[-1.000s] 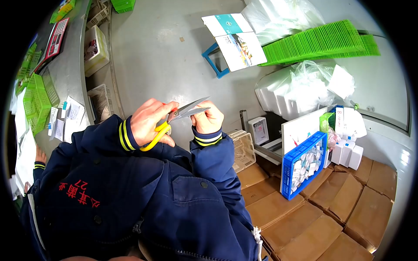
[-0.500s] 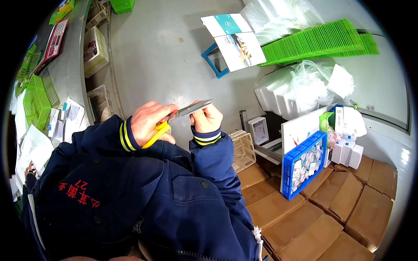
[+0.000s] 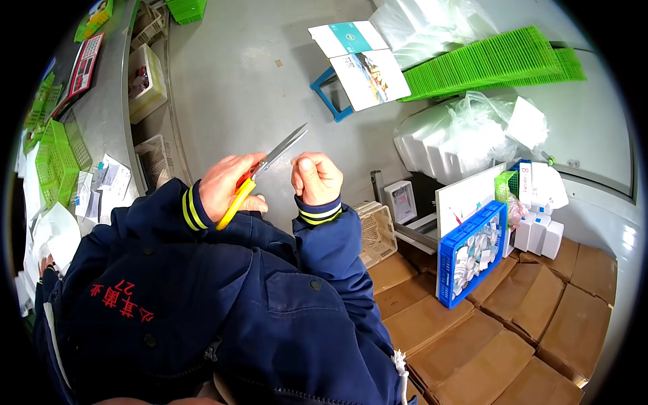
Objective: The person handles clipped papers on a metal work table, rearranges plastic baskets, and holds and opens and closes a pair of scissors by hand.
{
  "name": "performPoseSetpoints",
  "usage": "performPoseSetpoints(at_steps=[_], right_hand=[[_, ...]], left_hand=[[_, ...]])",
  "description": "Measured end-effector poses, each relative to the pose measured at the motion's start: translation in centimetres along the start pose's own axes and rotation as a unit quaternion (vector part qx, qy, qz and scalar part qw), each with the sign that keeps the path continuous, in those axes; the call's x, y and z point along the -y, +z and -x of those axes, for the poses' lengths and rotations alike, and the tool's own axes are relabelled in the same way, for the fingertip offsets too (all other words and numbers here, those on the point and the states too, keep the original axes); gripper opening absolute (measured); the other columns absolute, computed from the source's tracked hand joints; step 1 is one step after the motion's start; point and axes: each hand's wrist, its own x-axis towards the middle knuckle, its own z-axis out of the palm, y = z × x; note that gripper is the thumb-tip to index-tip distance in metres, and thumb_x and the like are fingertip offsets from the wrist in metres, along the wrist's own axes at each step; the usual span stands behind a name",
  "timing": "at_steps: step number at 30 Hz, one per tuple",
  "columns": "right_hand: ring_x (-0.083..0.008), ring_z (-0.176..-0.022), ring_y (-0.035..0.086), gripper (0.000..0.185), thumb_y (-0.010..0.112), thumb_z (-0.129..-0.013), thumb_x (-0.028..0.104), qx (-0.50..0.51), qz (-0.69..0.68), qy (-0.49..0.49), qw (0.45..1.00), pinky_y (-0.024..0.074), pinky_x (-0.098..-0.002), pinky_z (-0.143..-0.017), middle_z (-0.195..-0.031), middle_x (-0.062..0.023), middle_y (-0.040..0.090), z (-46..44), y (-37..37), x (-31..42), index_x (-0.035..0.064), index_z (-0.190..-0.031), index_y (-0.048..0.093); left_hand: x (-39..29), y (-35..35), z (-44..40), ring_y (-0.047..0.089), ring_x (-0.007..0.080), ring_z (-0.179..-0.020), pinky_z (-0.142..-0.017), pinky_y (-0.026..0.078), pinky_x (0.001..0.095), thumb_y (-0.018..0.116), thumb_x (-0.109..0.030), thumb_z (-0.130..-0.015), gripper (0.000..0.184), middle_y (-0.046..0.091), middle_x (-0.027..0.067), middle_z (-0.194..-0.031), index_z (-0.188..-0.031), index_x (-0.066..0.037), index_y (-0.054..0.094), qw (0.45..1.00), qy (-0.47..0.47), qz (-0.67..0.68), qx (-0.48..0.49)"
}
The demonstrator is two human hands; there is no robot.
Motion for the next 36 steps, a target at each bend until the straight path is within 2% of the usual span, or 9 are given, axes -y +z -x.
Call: performPoseSetpoints(at_steps=[4,8,13,16,21,25,29,32,36], right_hand=[[-0.0100,-0.038,0.033,0.014,0.043,-0.090,0.011,-0.034,-0.056,0.013,0.998,0.0304,-0.0223,-0.038,-0.050,-0.0034,0.041,-0.2,0.7,0.2,-0.0010,-0.092,0.050],[-0.0099,-0.037,0.026,0.021,0.038,-0.091,0.018,-0.024,-0.155,0.086,0.984,0.0245,-0.0231,-0.036,-0.046,-0.0003,0.030,0.1,1.0,0.4,0.0037,-0.078,0.045],[-0.0097,-0.037,0.026,0.034,0.035,-0.095,0.032,-0.028,-0.150,0.129,0.980,0.0230,-0.0226,-0.035,-0.046,0.0003,0.031,0.6,1.9,1.0,0.0075,-0.072,0.041],[-0.0096,-0.036,0.027,0.034,0.034,-0.095,0.031,0.001,-0.188,0.119,0.975,0.0226,-0.0223,-0.035,-0.046,0.0001,0.032,0.8,1.9,0.5,0.0076,-0.073,0.042],[-0.0100,-0.034,0.029,0.034,0.036,-0.095,0.033,0.079,-0.176,0.074,0.978,0.0266,-0.0219,-0.034,-0.045,-0.0008,0.035,1.2,1.4,-0.8,0.0050,-0.078,0.045],[-0.0099,-0.035,0.029,0.034,0.038,-0.094,0.032,0.040,-0.171,0.104,0.979,0.0346,-0.0223,-0.042,-0.044,0.0010,0.034,1.7,1.6,-0.7,0.0059,-0.073,0.047],[-0.0096,-0.035,0.029,0.034,0.039,-0.094,0.032,0.043,-0.169,0.097,0.980,0.0338,-0.0222,-0.041,-0.044,0.0007,0.034,1.8,1.5,-1.1,0.0058,-0.073,0.047],[-0.0083,-0.034,0.028,0.031,0.038,-0.094,0.030,0.086,-0.196,0.068,0.974,0.0268,-0.0210,-0.034,-0.046,-0.0014,0.038,1.8,1.1,-1.8,0.0022,-0.088,0.050],[-0.0081,-0.035,0.030,0.028,0.043,-0.093,0.027,0.032,-0.193,0.067,0.978,0.0275,-0.0214,-0.033,-0.052,-0.0044,0.045,2.1,1.2,-1.8,0.0013,-0.088,0.051]], left_hand=[[-0.1,0.0,0.1,0.052,0.0309,-0.082,-0.075,0.042,0.0366,0.074,-0.040,-0.065,0.075,0.055,0.0162,-0.091,-0.118,0.003,0.042,1.000,-0.007,0.002,0.003],[-0.2,0.1,0.1,0.052,0.0310,-0.082,-0.075,0.042,0.0365,0.074,-0.039,-0.065,0.075,0.055,0.0163,-0.091,-0.118,0.003,0.042,1.000,-0.011,0.007,0.008],[-0.4,0.3,0.3,0.052,0.0307,-0.083,-0.075,0.041,0.0363,0.075,-0.039,-0.063,0.076,0.055,0.0157,-0.092,-0.118,0.002,0.042,1.000,-0.007,0.011,0.011],[-0.4,0.8,0.3,0.051,0.0298,-0.083,-0.075,0.041,0.0360,0.077,-0.040,-0.059,0.079,0.055,0.0146,-0.092,-0.118,0.001,0.043,0.998,0.055,-0.008,-0.018],[-0.9,1.0,0.3,0.050,0.0292,-0.081,-0.075,0.040,0.0362,0.077,-0.042,-0.056,0.082,0.055,0.0124,-0.092,-0.118,0.000,0.044,0.998,0.055,-0.044,-0.010],[-0.7,1.3,0.5,0.050,0.0293,-0.081,-0.076,0.040,0.0364,0.077,-0.044,-0.055,0.085,0.054,0.0123,-0.092,-0.119,0.001,0.043,0.994,0.083,-0.063,-0.028],[-1.0,1.1,0.6,0.049,0.0296,-0.083,-0.077,0.040,0.0362,0.076,-0.045,-0.054,0.088,0.054,0.0126,-0.093,-0.121,0.002,0.041,0.995,0.065,-0.072,-0.009],[-1.0,1.2,0.7,0.049,0.0299,-0.083,-0.077,0.040,0.0362,0.076,-0.045,-0.054,0.090,0.054,0.0128,-0.093,-0.122,0.002,0.040,0.995,0.058,-0.082,-0.003],[-1.0,1.3,0.7,0.049,0.0301,-0.084,-0.078,0.039,0.0364,0.076,-0.048,-0.052,0.095,0.053,0.0128,-0.092,-0.123,0.002,0.039,0.995,0.057,-0.083,0.004]])
